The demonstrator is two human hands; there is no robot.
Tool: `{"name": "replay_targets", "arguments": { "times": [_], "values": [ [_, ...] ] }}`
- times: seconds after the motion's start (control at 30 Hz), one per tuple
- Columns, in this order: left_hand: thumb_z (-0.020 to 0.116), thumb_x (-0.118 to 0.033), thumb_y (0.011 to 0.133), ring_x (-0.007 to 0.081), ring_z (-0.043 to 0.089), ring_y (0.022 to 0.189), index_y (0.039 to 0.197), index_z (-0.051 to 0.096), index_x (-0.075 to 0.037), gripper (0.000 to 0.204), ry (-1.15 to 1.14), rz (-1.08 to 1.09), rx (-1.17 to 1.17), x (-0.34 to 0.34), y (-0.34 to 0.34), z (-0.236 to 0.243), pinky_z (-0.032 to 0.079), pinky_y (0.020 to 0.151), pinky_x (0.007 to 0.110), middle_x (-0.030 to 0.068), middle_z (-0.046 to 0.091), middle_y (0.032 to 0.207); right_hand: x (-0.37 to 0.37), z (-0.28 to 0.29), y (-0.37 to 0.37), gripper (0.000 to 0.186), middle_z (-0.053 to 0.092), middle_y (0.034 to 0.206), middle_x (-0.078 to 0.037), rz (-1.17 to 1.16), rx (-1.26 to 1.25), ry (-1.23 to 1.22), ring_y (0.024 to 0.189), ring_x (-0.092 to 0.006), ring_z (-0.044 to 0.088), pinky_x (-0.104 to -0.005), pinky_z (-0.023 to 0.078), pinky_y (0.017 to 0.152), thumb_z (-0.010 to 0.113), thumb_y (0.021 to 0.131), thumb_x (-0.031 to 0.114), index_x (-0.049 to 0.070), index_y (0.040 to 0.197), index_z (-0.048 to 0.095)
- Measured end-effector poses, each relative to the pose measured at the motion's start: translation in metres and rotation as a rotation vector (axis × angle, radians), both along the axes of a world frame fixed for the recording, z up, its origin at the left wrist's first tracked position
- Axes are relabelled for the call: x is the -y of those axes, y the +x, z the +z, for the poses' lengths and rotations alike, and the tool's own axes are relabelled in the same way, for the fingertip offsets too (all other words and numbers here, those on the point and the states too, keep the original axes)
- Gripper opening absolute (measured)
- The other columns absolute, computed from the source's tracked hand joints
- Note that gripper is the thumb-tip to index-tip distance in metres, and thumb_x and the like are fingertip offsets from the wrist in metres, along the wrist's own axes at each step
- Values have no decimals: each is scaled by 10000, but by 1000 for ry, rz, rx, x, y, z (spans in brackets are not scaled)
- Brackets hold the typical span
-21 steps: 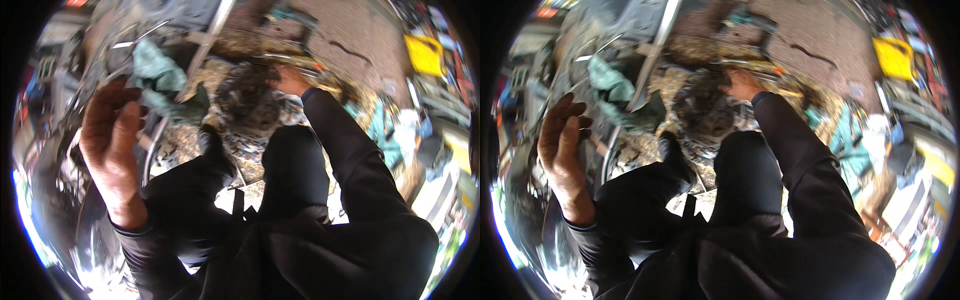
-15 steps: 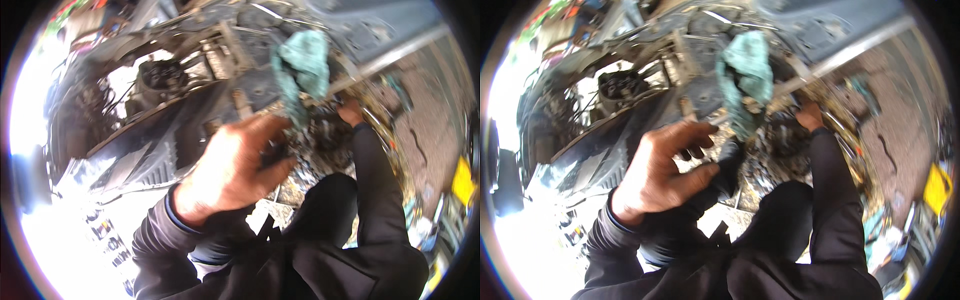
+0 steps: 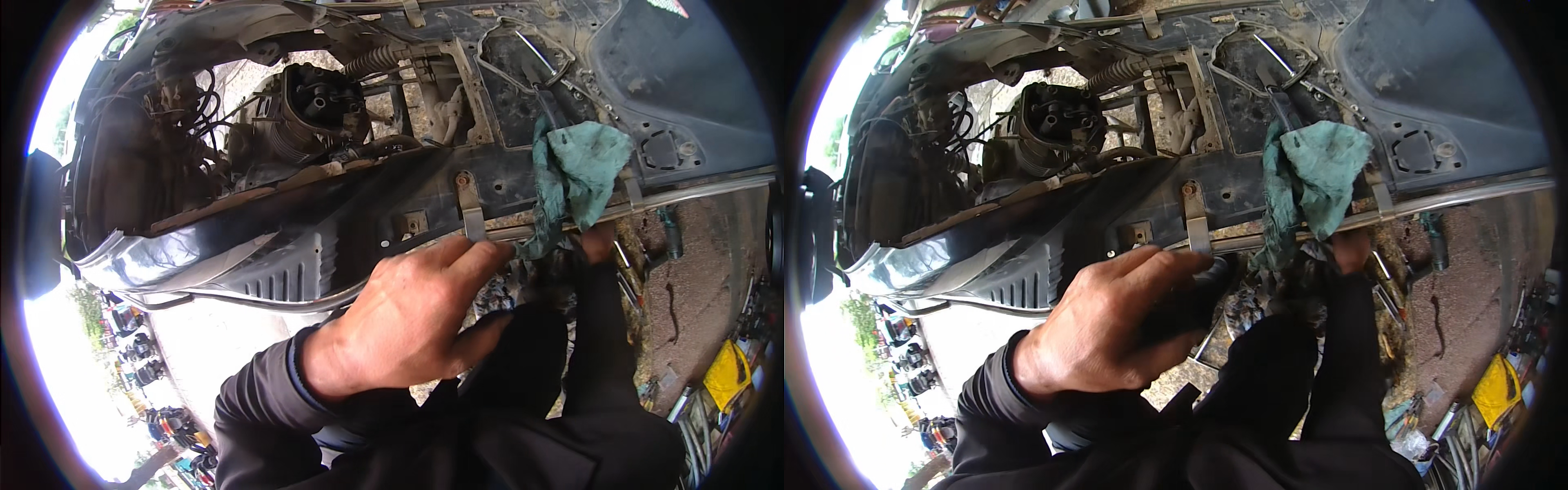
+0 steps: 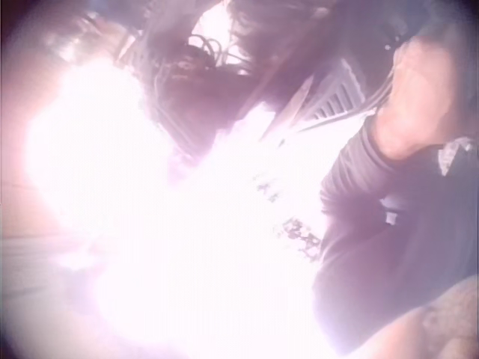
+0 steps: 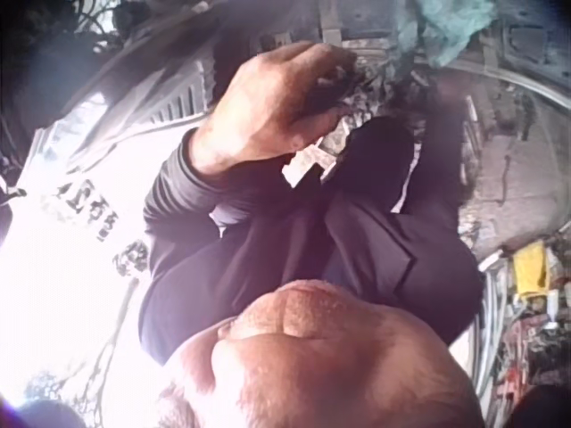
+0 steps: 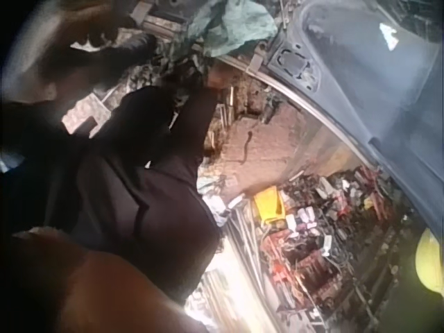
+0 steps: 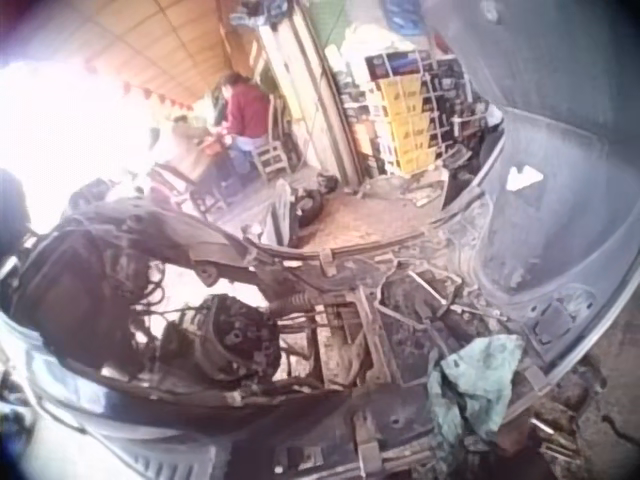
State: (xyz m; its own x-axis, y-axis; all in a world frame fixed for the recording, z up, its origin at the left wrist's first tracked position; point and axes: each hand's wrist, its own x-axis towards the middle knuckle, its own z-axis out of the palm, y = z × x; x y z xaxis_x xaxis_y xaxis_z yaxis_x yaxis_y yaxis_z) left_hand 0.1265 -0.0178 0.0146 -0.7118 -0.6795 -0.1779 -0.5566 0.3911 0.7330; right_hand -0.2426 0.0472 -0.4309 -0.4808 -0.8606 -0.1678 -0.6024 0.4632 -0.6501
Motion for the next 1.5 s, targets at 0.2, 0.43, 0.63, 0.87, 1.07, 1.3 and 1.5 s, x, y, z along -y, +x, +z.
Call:
{"name": "replay_targets", "arguments": {
  "times": [0.2, 0.43, 0.63, 0.87, 1.07, 1.3, 1.5],
  "values": [
    [726, -153, 737, 333, 643, 822, 1144, 570, 26, 471, -122, 63, -22, 1, -3, 4, 523, 709, 387, 171, 618, 914, -123, 103, -9, 421, 632, 977, -144, -458, 121, -290, 878, -275, 602, -398, 469, 775, 750, 753, 213, -25, 1056, 581],
    [713, -250, 745, 371, 621, 869, 1110, 601, -16, 448, -320, 46, 131, 2, -17, 10, 518, 742, 427, 160, 620, 945, -91, 262, -13, 120, 529, 737, -16, -781, 808, -919, 633, -145, 484, -338, 411, 638, 629, 902, 157, 100, 839, 544],
    [650, -302, 809, 314, 635, 870, 1079, 593, -26, 390, -562, -102, 676, 37, 17, 46, 526, 725, 417, 129, 617, 963, 13, 399, 32, 224, 419, 649, 6, 70, 1433, -1274, 573, -131, 399, -343, 395, 664, 562, 930, 222, 134, 746, 467],
    [558, -105, 797, 333, 537, 1122, 1168, 573, -22, 380, -515, -267, 1132, 143, 70, 71, 443, 954, 445, 142, 561, 1201, 197, 406, 181, 132, 475, 681, -26, 174, 1637, -1191, 581, -154, 506, -363, 537, 628, 620, 896, 73, 96, 811, 522],
    [534, -42, 794, 313, 464, 1237, 1366, 460, -46, 576, -545, -378, 1144, 162, 86, 38, 431, 1002, 439, 98, 426, 1441, 280, 390, 248, 132, 472, 620, -25, 262, 1557, -1388, 529, -141, 498, -337, 487, 544, 620, 898, 59, 84, 815, 520],
    [573, -37, 790, 320, 527, 1185, 1380, 426, -12, 609, -365, -357, 1230, 170, 81, 32, 463, 977, 405, 138, 434, 1425, 309, 370, 264, 183, 438, 591, -17, 120, 1864, -1075, 493, -164, 451, -333, 428, 510, 568, 906, 87, 105, 758, 461],
    [519, -26, 813, 349, 600, 1086, 1332, 475, -16, 520, -380, -291, 1150, 163, 79, 36, 494, 908, 438, 162, 558, 1291, 290, 360, 279, 204, 434, 564, -28, 75, 1498, -1130, 492, -163, 486, -320, 414, 498, 560, 892, 58, 92, 733, 437]
  ]
}}
